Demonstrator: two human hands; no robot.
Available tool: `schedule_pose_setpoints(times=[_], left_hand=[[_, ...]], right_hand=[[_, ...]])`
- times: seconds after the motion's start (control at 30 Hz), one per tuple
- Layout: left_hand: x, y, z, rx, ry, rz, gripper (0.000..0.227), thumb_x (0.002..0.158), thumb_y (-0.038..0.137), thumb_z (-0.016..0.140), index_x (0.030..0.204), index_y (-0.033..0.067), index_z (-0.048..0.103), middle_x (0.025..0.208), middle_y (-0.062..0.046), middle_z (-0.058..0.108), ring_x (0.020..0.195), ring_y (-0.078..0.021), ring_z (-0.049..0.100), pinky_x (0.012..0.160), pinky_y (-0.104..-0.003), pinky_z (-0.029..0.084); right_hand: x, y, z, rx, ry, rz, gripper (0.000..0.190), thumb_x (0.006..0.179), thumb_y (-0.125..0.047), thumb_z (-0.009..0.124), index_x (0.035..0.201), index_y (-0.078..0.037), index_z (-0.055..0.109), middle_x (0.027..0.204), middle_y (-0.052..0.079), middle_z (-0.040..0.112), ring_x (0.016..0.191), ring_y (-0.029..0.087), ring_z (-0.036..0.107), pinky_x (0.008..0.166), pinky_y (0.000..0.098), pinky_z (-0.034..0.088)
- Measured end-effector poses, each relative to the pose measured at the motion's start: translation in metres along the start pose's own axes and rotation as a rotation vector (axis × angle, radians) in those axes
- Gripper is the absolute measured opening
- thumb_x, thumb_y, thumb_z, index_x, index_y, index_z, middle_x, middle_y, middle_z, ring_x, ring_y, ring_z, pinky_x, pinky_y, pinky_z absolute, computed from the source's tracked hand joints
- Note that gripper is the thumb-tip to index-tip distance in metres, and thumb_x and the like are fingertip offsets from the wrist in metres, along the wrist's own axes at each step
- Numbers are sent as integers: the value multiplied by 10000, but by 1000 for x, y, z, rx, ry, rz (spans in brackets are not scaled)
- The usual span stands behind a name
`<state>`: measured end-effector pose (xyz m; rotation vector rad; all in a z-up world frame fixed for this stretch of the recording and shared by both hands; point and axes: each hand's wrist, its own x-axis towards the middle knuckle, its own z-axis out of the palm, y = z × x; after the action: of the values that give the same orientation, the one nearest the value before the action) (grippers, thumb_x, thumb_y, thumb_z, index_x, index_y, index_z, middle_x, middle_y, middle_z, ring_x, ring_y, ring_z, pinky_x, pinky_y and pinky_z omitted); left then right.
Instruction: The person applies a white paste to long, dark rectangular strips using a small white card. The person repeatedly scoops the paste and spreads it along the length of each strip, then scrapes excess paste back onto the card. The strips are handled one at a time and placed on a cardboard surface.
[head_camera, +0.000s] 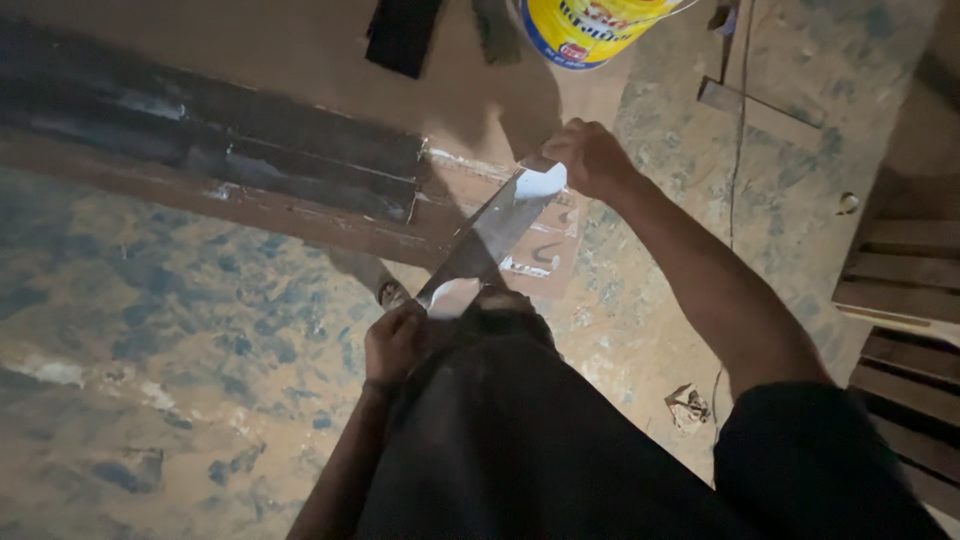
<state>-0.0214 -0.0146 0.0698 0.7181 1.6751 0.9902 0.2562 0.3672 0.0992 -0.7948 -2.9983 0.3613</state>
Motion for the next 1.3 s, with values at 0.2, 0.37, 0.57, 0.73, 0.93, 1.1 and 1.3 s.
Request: schedule_pose_setpoints(times=[0.2, 0.37, 0.57, 0.73, 0.93, 1.1, 1.3], left_hand=[[0, -8, 11, -27, 146, -131, 238, 906, 156, 619, 1042, 6, 745, 899, -153, 784, 790, -199, 730, 710, -337, 573], [3, -4, 13, 173, 172, -45, 224, 888, 148, 626, 1000, 27, 779, 891, -176, 769, 810, -253, 754, 743, -382, 574], [-4, 10, 11, 110, 133, -39, 250, 915, 205, 619, 1092, 52, 710, 954, -168, 760, 871, -284, 751, 784, -394, 577], [-8, 16, 8, 438, 83, 330, 226, 771, 188, 682, 937, 47, 745, 934, -183, 751, 859, -311, 714, 759, -398, 570], [-7, 4, 16, 59, 98, -43, 200, 916, 140, 613, 1016, 22, 739, 897, -115, 768, 826, -162, 717, 756, -333, 569], [-3, -9, 16, -59, 73, -142, 236, 924, 137, 599, 1035, -5, 752, 850, -114, 768, 748, -152, 695, 675, -327, 571], [-1, -14, 17, -34, 72, -244, 240, 908, 142, 611, 1052, -1, 739, 849, -121, 760, 729, -173, 705, 658, -349, 578]], right_hand=[[-17, -2, -5, -121, -269, -53, 441, 670, -36, 674, 1091, -141, 756, 1191, 5, 718, 1140, 260, 603, 951, 387, 502], [-31, 0, -23, -34, -379, 95, 352, 814, -67, 646, 1136, -158, 756, 1163, 31, 712, 1145, 266, 607, 971, 416, 503], [-42, -50, 39, 244, 229, 438, 380, 952, -5, 530, 1300, -63, 670, 1233, 214, 597, 1140, 394, 559, 968, 495, 485], [-90, -97, 92, 149, -7, 251, 374, 865, -65, 609, 1237, -96, 640, 1245, 166, 623, 1184, 383, 556, 951, 497, 495], [-65, -22, 64, 44, 210, 512, 157, 942, -39, 605, 1069, -1, 690, 1042, 236, 653, 931, 408, 643, 797, 511, 546], [-45, -37, 63, 100, 83, 478, 138, 803, -21, 610, 905, -1, 701, 914, 244, 700, 881, 439, 684, 812, 529, 568], [-38, -33, 65, 353, 190, 765, 177, 844, -61, 591, 949, -41, 732, 893, 267, 701, 842, 456, 700, 737, 533, 569]])
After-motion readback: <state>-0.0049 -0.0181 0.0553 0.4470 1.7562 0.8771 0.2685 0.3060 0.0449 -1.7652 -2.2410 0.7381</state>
